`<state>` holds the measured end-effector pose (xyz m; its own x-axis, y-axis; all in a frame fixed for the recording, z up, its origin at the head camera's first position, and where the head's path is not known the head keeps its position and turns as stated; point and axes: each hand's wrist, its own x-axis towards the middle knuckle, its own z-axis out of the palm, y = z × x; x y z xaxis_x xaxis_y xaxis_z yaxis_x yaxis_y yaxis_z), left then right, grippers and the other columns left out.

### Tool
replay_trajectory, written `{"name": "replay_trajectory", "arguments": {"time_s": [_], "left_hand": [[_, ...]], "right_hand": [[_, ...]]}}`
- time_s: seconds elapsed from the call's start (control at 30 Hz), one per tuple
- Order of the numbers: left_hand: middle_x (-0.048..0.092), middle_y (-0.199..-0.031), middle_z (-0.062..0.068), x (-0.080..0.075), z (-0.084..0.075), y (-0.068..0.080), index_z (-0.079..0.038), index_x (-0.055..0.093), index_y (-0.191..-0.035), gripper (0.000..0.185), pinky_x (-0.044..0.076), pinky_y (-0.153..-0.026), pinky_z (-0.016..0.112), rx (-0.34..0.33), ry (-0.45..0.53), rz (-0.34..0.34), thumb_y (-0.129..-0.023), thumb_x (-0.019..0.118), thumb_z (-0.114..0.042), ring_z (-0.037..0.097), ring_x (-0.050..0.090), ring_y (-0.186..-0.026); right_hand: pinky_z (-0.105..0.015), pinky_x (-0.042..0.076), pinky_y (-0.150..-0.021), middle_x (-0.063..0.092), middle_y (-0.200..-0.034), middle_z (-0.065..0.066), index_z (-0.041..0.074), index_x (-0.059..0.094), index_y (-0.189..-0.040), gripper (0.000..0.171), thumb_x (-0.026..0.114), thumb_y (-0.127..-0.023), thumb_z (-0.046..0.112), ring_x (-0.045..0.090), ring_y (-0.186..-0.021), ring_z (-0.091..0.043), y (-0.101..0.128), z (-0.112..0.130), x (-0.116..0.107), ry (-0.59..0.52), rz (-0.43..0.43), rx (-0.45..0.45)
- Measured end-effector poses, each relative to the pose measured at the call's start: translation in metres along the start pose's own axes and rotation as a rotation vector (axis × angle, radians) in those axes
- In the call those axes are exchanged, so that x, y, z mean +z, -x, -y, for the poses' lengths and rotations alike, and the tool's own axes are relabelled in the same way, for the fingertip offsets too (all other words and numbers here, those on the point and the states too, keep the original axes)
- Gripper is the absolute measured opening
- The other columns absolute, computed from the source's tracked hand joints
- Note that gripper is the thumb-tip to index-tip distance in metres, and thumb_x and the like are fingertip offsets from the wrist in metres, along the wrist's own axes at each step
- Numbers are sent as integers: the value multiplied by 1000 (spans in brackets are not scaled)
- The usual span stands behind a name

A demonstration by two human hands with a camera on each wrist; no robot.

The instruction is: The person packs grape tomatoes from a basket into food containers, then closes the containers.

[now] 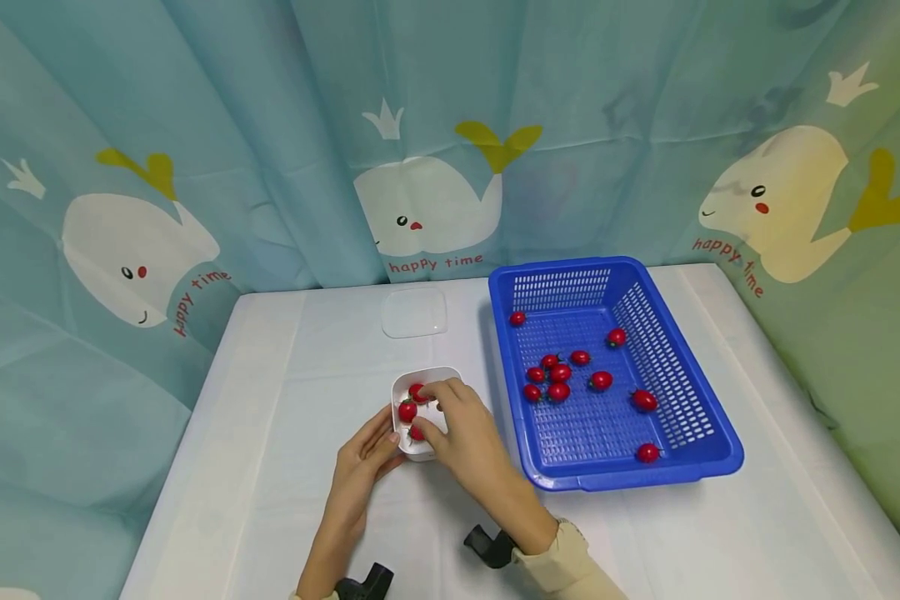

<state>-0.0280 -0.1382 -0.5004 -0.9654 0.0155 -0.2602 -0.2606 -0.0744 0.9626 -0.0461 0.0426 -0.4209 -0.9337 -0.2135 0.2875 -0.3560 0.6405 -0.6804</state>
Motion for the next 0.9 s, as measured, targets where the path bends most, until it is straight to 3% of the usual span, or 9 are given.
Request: {"name": "replay_trajectory", "arguments": {"time_s": [0.23,0.4,0.53,0.73,0.9], "left_hand": [[48,-162,12,1,1,-1,-11,49,-155,53,61,-99,28,2,-13,-3,-104,62,-15,32,52,-145],[47,-162,12,1,1,0,-10,48,-156,53,60,-99,28,4,-14,1,-105,61,-15,33,51,-146],[47,-163,12,1,0,0,-11,48,-156,53,60,-100,29,1,-23,-2,-105,61,-15,33,51,-146],[47,-163,12,1,0,-1,-11,48,-156,53,60,-100,30,-2,-24,-6,-105,61,-16,33,52,-146],[47,-163,12,1,0,0,-11,48,-156,53,60,-99,29,-5,-20,-7,-104,62,-16,32,52,-146]], "right_hand": [[-36,62,-82,73,-113,-8,8,71,-119,31,82,-90,14,69,-99,-26,-5,-5,-30,-97,138,54],[-44,63,-89,73,-116,-7,8,71,-123,32,78,-94,17,69,-103,-28,-12,-15,-51,-193,284,98],[-43,61,-96,72,-122,-7,12,70,-126,32,77,-96,20,68,-107,-23,-21,-24,-67,-246,379,87],[-44,60,-100,72,-124,-8,11,69,-129,35,76,-97,22,67,-108,-20,-38,-39,-87,-307,459,92],[-41,60,-99,70,-130,-11,11,68,-132,37,74,-98,25,68,-115,-23,-51,-55,-98,-349,504,163]]}}
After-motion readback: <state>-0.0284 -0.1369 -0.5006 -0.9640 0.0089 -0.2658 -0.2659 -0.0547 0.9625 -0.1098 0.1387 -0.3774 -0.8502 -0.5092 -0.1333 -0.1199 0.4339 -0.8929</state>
